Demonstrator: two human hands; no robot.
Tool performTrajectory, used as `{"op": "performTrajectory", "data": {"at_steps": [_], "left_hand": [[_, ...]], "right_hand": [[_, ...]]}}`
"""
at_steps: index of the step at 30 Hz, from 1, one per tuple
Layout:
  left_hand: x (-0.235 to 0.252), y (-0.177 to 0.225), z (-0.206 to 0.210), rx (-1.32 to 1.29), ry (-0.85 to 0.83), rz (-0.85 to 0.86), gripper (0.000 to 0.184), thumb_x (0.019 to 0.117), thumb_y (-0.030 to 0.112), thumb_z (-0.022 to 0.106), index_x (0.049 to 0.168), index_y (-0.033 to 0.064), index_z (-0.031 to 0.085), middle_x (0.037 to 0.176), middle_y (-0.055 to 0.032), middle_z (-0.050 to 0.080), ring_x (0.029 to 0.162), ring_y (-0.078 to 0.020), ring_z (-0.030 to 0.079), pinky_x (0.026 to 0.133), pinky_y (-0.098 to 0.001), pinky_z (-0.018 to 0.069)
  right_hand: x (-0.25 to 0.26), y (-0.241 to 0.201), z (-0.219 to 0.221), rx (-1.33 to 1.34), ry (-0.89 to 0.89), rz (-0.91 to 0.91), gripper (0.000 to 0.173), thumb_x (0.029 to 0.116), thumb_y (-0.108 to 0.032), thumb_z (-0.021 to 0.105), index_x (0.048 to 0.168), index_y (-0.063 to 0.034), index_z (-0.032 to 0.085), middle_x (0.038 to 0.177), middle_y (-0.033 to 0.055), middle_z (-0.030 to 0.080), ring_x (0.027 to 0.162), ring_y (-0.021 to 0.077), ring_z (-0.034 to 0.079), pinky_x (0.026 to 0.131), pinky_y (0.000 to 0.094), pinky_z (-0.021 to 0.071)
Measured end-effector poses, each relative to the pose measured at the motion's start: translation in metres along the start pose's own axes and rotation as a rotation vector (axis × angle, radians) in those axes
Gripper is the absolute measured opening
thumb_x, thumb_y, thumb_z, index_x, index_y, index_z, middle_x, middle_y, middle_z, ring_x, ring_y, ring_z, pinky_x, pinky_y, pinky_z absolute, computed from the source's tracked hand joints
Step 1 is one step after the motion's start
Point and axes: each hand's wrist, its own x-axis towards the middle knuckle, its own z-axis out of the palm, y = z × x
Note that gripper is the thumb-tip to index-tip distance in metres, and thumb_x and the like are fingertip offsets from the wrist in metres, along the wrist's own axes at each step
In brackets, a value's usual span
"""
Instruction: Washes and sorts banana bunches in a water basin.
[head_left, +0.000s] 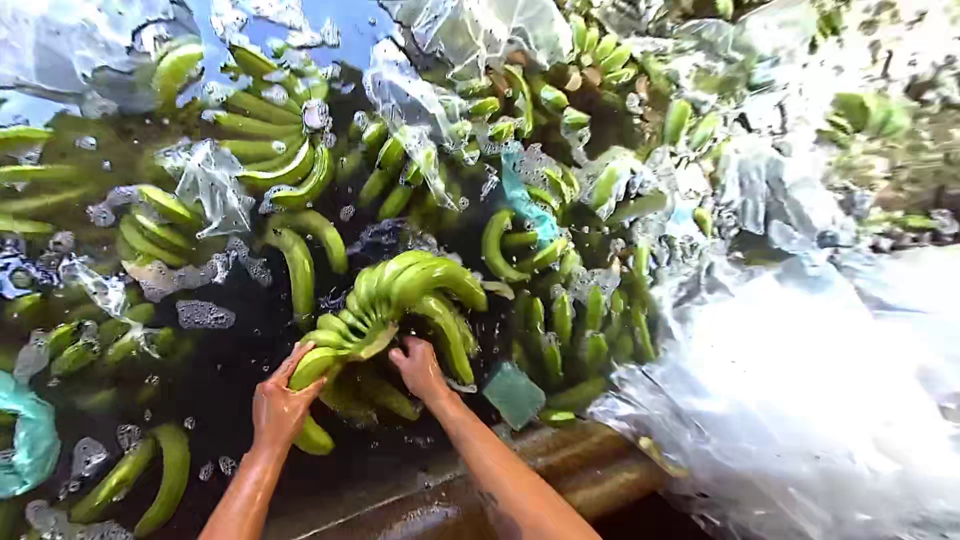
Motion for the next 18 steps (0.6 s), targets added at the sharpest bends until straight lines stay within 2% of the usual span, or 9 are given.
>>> {"op": "performTrajectory", "data": {"at_steps": [2,4,7,9,10,12,13,16,18], "left_hand": [[-0.011,-0.001,0.019,-0.010,0.053,-0.003,0.061,0.0820,0.021,0.083,0.139,0.0117,0.064,0.142,-0.0108,0.062,0.122,-0.0271,0.066,0.099,-0.0522,0.0542],[-0.003,0.002,0.024,0.020,0.021,-0.046,0.059,0.0815,0.023,0.084,0.138,0.0148,0.065,0.137,-0.0103,0.066,0.119,-0.0296,0.067,0.099,-0.0567,0.0530],[0.008,0.005,0.029,0.024,-0.016,-0.153,0.056,0.0816,0.021,0.084,0.135,0.0181,0.067,0.121,-0.0111,0.072,0.099,-0.0284,0.073,0.087,-0.0560,0.0576],[0.016,0.014,0.031,0.013,-0.006,-0.229,0.056,0.0822,0.018,0.083,0.135,0.0182,0.067,0.121,-0.0130,0.072,0.099,-0.0296,0.072,0.087,-0.0554,0.0569],[0.016,0.018,0.031,0.000,0.017,-0.256,0.055,0.0821,0.016,0.083,0.135,0.0182,0.067,0.121,-0.0132,0.071,0.098,-0.0295,0.072,0.086,-0.0547,0.0574],[0.003,0.024,0.032,-0.053,0.064,-0.313,0.056,0.0822,0.013,0.083,0.135,0.0164,0.066,0.121,-0.0137,0.071,0.097,-0.0284,0.072,0.084,-0.0527,0.0584],[-0.010,0.025,0.034,-0.097,0.089,-0.334,0.057,0.0830,0.011,0.082,0.137,0.0137,0.064,0.120,-0.0152,0.070,0.093,-0.0277,0.072,0.082,-0.0511,0.0592],[-0.068,0.022,0.046,-0.304,0.162,-0.368,0.062,0.0868,0.007,0.076,0.145,0.0049,0.054,0.117,-0.0192,0.068,0.077,-0.0246,0.071,0.069,-0.0439,0.0616],[-0.101,0.012,0.048,-0.373,0.160,-0.369,0.071,0.0928,0.019,0.070,0.154,0.0029,0.037,0.133,-0.0244,0.060,0.098,-0.0285,0.072,0.081,-0.0438,0.0621]], "right_hand": [[-0.006,0.004,0.003,-0.032,0.006,0.064,0.033,0.0996,-0.022,0.058,0.115,0.0058,0.068,0.102,0.0223,0.070,0.101,0.0328,0.068,0.093,0.0520,0.0527],[-0.028,-0.002,-0.011,-0.105,-0.134,0.076,0.034,0.1047,-0.026,0.051,0.110,0.0034,0.066,0.093,0.0182,0.067,0.090,0.0302,0.066,0.084,0.0508,0.0524],[-0.078,-0.003,-0.043,-0.271,-0.159,0.050,0.032,0.1034,-0.029,0.052,0.106,-0.0014,0.068,0.086,0.0158,0.066,0.080,0.0301,0.066,0.075,0.0511,0.0530],[-0.084,0.021,-0.079,-0.464,0.022,0.125,0.047,0.0970,-0.037,0.068,0.133,-0.0070,0.064,0.124,0.0231,0.065,0.100,0.0380,0.069,0.086,0.0567,0.0563],[-0.082,0.039,-0.096,-0.554,0.059,0.191,0.069,0.0901,-0.042,0.076,0.149,-0.0158,0.052,0.145,0.0240,0.052,0.105,0.0413,0.068,0.087,0.0588,0.0567],[-0.078,0.086,-0.114,-0.658,0.061,0.316,0.110,0.0779,-0.043,0.088,0.165,-0.0244,0.024,0.160,0.0285,0.033,0.105,0.0481,0.067,0.086,0.0634,0.0557],[-0.078,0.112,-0.117,-0.685,0.047,0.365,0.116,0.0768,-0.039,0.089,0.166,-0.0255,0.016,0.160,0.0317,0.031,0.105,0.0513,0.066,0.086,0.0657,0.0551],[-0.073,0.161,-0.122,-0.626,0.110,0.392,0.103,0.0802,-0.027,0.085,0.164,-0.0223,0.025,0.144,0.0327,0.051,0.113,0.0540,0.063,0.092,0.0690,0.0517],[-0.073,0.160,-0.122,-0.359,0.258,0.258,0.096,0.0765,-0.020,0.087,0.158,-0.0094,0.037,0.139,0.0300,0.058,0.122,0.0491,0.061,0.101,0.0659,0.0484]]}}
